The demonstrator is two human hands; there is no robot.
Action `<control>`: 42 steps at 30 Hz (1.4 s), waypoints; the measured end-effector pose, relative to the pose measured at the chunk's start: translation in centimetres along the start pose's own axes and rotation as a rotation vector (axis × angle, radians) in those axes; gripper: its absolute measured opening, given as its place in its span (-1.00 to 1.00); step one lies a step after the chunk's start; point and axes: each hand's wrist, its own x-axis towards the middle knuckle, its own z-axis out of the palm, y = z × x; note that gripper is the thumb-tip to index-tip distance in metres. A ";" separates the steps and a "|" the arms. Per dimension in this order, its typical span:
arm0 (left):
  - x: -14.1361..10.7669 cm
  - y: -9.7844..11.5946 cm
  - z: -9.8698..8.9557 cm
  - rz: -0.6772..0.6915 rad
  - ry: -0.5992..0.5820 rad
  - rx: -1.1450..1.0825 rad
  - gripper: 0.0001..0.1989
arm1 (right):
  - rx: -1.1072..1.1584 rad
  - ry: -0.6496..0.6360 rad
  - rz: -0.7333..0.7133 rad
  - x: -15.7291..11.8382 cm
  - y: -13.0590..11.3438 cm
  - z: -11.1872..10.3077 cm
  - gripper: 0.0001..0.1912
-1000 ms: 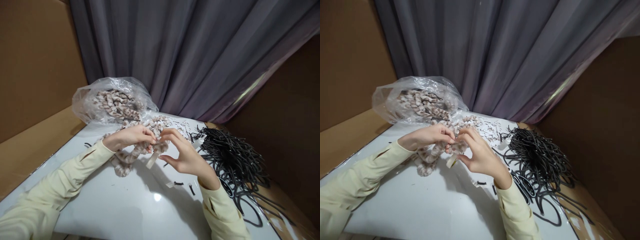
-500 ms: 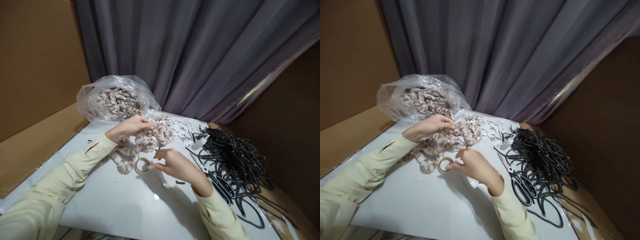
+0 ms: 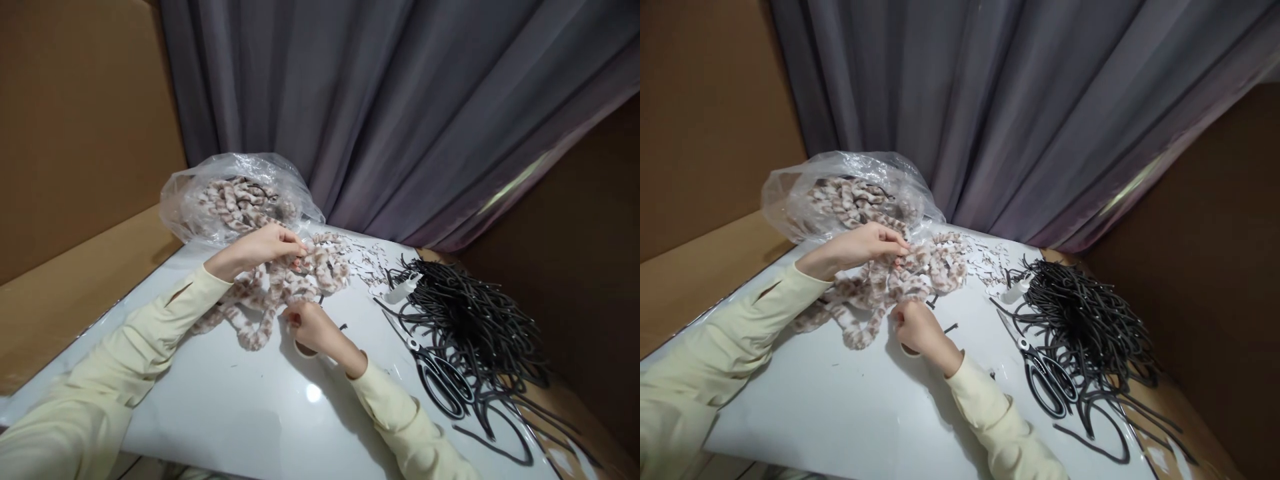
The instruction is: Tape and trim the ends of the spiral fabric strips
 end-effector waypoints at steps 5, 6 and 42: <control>-0.5 0.5 0.4 -0.007 -0.019 0.080 -0.83 | 0.040 -0.008 -0.019 -0.6 -0.2 -1.5 -0.70; -0.5 0.5 0.5 -0.012 -0.029 0.091 -0.82 | 0.062 0.006 -0.022 -0.8 -0.3 -2.0 -0.71; -1.4 0.5 2.2 0.036 -0.170 0.193 -0.73 | 0.167 0.735 -0.214 -3.7 -2.3 -7.8 -0.85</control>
